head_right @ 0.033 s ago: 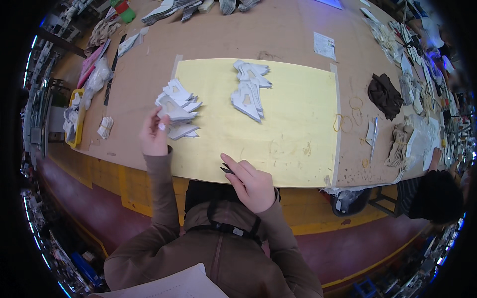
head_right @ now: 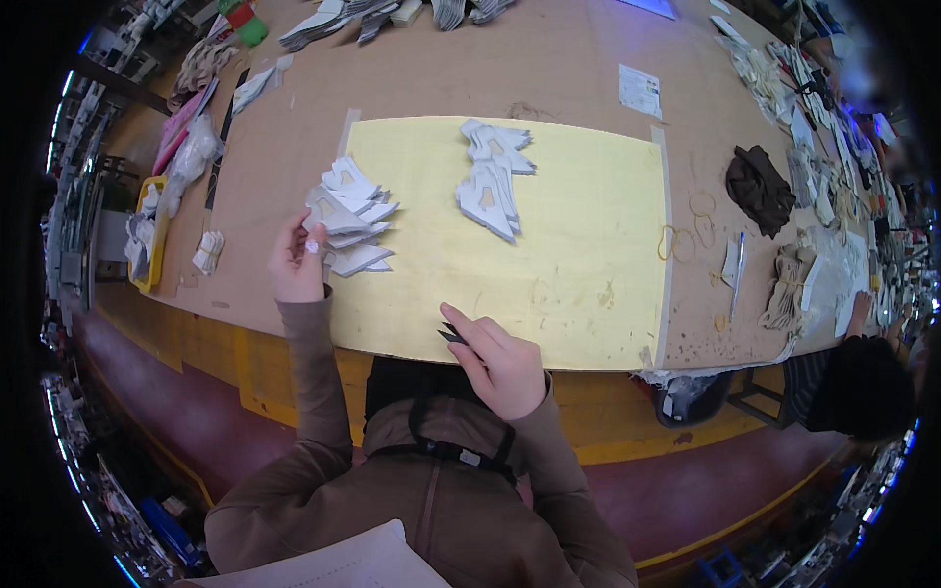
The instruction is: The person repeatedly picks up small white fabric pieces from a table and uses a small blade to trim their edges. Trimmed pieces are placed into a growing pile on the table. The person handles each piece individually and continues the process for the duration of the clip.
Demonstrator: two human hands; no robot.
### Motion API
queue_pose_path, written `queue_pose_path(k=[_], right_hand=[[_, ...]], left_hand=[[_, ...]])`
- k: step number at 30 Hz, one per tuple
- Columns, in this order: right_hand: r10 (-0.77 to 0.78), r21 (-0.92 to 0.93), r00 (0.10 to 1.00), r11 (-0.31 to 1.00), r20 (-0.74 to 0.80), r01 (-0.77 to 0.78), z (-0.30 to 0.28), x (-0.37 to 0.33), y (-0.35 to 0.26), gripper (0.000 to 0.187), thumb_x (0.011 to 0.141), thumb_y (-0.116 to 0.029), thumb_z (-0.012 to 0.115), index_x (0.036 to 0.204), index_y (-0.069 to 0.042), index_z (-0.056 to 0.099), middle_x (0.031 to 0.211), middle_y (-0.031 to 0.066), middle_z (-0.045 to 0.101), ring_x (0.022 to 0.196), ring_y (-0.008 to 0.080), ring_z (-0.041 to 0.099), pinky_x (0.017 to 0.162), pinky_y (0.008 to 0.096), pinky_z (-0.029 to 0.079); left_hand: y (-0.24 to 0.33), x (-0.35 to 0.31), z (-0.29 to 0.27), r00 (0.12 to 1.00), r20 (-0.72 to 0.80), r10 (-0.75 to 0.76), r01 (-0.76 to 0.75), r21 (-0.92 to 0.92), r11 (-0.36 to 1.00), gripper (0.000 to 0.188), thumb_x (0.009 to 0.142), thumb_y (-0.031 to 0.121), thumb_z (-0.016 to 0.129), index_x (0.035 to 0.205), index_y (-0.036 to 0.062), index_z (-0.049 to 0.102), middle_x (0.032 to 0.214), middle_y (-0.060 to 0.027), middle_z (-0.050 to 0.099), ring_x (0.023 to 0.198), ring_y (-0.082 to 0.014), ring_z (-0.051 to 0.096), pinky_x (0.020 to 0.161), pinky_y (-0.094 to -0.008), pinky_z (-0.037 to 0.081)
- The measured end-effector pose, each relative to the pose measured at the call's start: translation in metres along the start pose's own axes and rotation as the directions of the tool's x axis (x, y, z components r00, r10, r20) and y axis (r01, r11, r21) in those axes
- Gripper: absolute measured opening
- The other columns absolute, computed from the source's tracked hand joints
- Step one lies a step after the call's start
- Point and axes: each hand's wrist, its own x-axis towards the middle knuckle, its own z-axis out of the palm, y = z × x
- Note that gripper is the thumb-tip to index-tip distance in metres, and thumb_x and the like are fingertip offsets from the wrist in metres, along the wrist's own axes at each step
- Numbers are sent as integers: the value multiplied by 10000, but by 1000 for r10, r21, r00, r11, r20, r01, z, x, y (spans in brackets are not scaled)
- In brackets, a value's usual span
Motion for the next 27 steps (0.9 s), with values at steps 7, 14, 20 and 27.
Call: queue_pose_path(k=[7,14,20,27], right_hand=[[21,32,996,999,-92,-18,-13,-5,8,446,817,13,677,1250,-56,599,743,96,570,579,195,562,527,292,457],[75,138,979,989,-192,-48,-12,-2,11,394,789,45,671,1179,-7,641,739,38,525,576,89,393,521,225,323],[11,121,980,993,-200,14,-15,-2,1,371,790,53,684,1152,-21,659,763,70,585,544,116,446,478,245,349],[76,120,965,992,-251,-47,-14,-10,10,374,773,59,693,1138,-21,666,766,66,584,557,99,473,478,242,352]], left_hand=[[0,19,-12,990,64,124,-137,602,787,334,869,142,674,1168,8,605,1002,-130,622,891,-252,590,812,-332,481],[35,-5,44,902,175,394,-431,337,837,360,851,176,674,1169,29,594,1186,-160,571,1080,-313,547,934,-386,430],[19,-28,130,812,471,345,-504,269,820,518,802,66,691,1279,28,492,1066,-151,556,989,-315,546,884,-389,440],[7,-32,125,877,475,67,-153,144,978,473,783,25,687,1226,25,520,863,-106,551,818,-270,546,754,-384,459]])
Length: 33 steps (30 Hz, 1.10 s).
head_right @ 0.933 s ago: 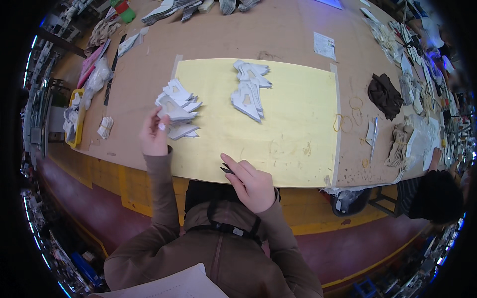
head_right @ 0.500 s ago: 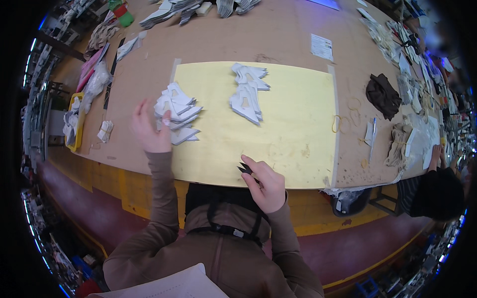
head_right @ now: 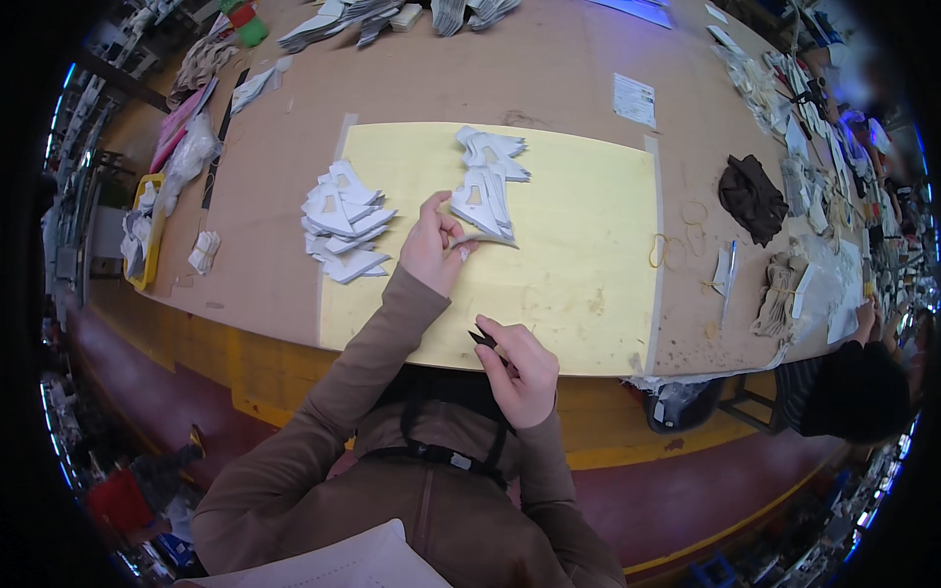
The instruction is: The person repeatedly picks up small white fabric pieces from a table and uses a small blade to trim their edges. Trimmed pieces are placed into a growing pile on the table. The person handles each piece individually and continues the process for the duration of the clip.
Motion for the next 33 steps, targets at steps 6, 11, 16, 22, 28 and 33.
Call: queue_pose_path(k=[6,11,16,22,28,33], right_hand=[[-104,-34,994,994,-17,103,-2,13,-11,359,773,43,702,1123,-32,676,791,80,605,616,144,576,529,257,438],[-47,-164,994,986,-95,31,4,20,-7,339,770,25,712,1102,-36,687,812,96,618,660,203,630,583,284,494],[-67,-150,996,987,-57,58,3,18,-2,332,766,23,716,1093,-24,688,813,98,626,662,205,635,585,283,499],[-128,-94,991,988,-34,124,2,19,-5,320,751,33,729,1067,7,686,816,110,637,655,206,640,578,278,506],[-167,-37,985,985,-36,166,3,21,-4,377,726,47,736,1095,-17,693,803,73,628,545,85,444,458,225,314],[-128,18,992,992,-21,128,3,19,-3,375,734,53,729,1102,-11,689,802,70,627,565,82,440,480,220,318]], left_hand=[[1,-30,-20,951,226,209,-218,16,976,263,840,64,656,1093,14,608,881,-59,611,801,-164,592,753,-275,479],[39,-47,-45,914,402,-61,216,-354,910,478,868,68,673,1301,23,477,975,-93,673,884,-122,596,793,-265,475],[38,-54,-57,924,382,0,137,-331,934,572,853,42,697,1346,8,408,995,-120,673,928,-152,610,820,-269,476],[32,-54,-61,922,353,158,-33,-335,942,485,856,68,714,1270,-3,472,1040,-131,674,938,-184,660,802,-278,502],[31,-56,-61,948,263,179,-74,-366,928,339,846,61,691,1159,-14,584,1080,-119,668,850,-219,681,782,-310,540],[30,-57,-63,944,241,227,-135,-346,928,294,838,38,687,1118,-10,612,1043,-114,682,829,-203,679,765,-297,540]])
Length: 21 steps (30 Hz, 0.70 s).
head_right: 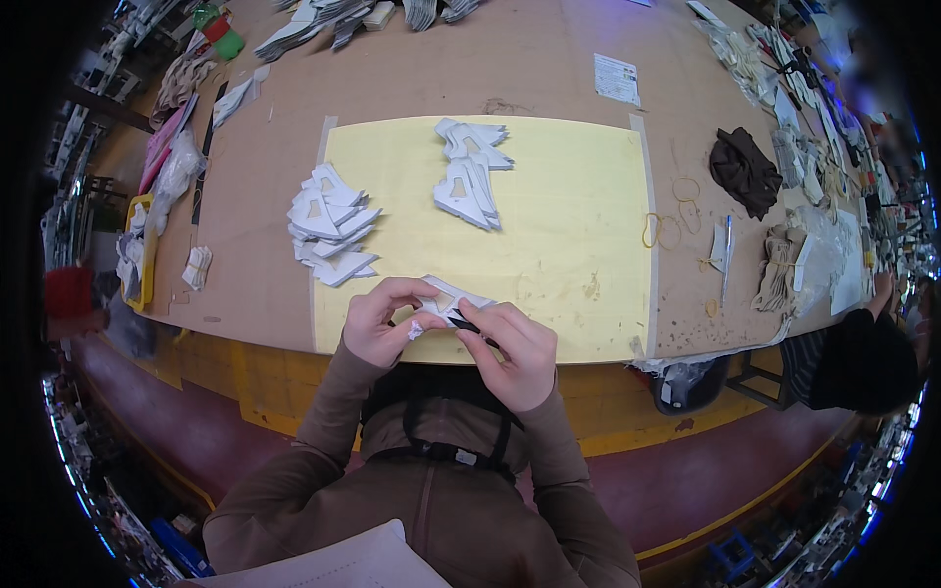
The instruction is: The person repeatedly picks up small white fabric pieces from a table and uses a small blade to trim their edges. Trimmed pieces are placed into a growing pile on the table. The person handles each piece individually and continues the process for the duration of the clip.
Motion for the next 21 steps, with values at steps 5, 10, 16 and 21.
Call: queue_pose_path(k=[5,10,16,21], right_hand=[[131,87,991,988,-7,-130,2,-2,-7,371,738,64,722,1103,11,681,787,66,612,587,78,443,508,216,332],[88,96,995,991,42,-92,-4,-3,-8,354,746,60,721,1095,15,686,777,60,602,590,74,434,509,211,322],[101,50,993,993,61,-104,-5,-2,-10,326,777,47,715,1098,2,686,810,78,628,593,94,507,488,227,363],[138,95,990,985,31,-140,-1,-6,-11,329,785,55,705,1109,5,680,815,84,627,621,100,522,499,224,372]], left_hand=[[6,-1,3,999,-11,-38,38,-44,998,305,839,28,681,1130,-20,601,1051,-120,680,825,-195,680,766,-293,540],[4,-5,4,997,-22,-72,68,-145,987,330,840,19,675,1151,-38,580,1065,-126,673,811,-190,675,771,-295,541],[9,-2,0,1000,-11,-23,23,-23,999,288,831,23,681,1110,-12,617,1011,-118,684,783,-185,665,739,-296,538],[11,-3,-1,1000,-10,2,-2,36,999,280,822,25,689,1095,0,631,993,-113,686,776,-193,662,730,-297,535]])
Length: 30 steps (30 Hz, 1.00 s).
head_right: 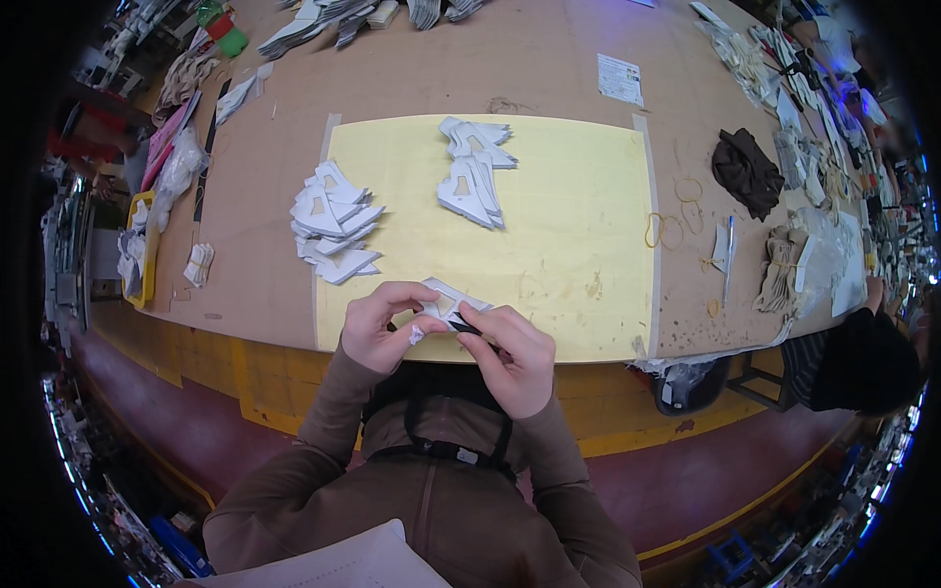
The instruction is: The person repeatedly picks up small white fabric pieces from a table and uses a small blade to trim their edges. Trimmed pieces are placed into a growing pile on the table. The person handles each piece individually and continues the process for the duration of the clip.
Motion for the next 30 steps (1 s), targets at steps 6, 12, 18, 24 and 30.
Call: queue_pose_path(k=[6,12,18,24,30], right_hand=[[7,33,999,999,-45,-5,5,-3,1,335,782,60,702,1110,-1,681,813,83,629,619,95,525,496,221,367],[-64,-3,997,998,39,64,-4,1,-2,338,765,58,713,1096,1,685,790,83,630,585,109,521,488,232,370],[-65,5,997,998,50,64,-4,3,-3,354,752,62,715,1100,5,688,791,72,624,585,84,466,496,219,331],[-3,12,999,1000,41,2,-1,0,0,342,789,48,700,1126,-10,682,814,75,629,601,99,505,497,230,362],[61,83,998,995,17,-62,5,-4,3,331,805,31,701,1132,-13,680,830,65,624,615,82,464,517,222,346]], left_hand=[[-3,-6,4,1000,-14,-12,11,-80,997,312,828,25,692,1124,-9,598,1022,-121,683,833,-209,684,750,-300,538],[-5,-10,0,997,15,-80,82,-172,982,322,855,29,675,1152,-15,560,1031,-140,683,914,-229,696,799,-314,542],[-3,-6,0,1000,-9,-26,25,-139,990,307,860,37,671,1145,-11,567,1018,-142,686,886,-223,696,776,-309,544],[-3,-7,-1,1000,-21,-14,12,-65,998,273,848,38,682,1102,-10,594,983,-146,685,820,-215,692,754,-304,547],[-5,-9,-2,999,5,-35,35,-47,998,296,827,-15,700,1084,-23,554,968,-146,667,889,-220,690,811,-317,550]])
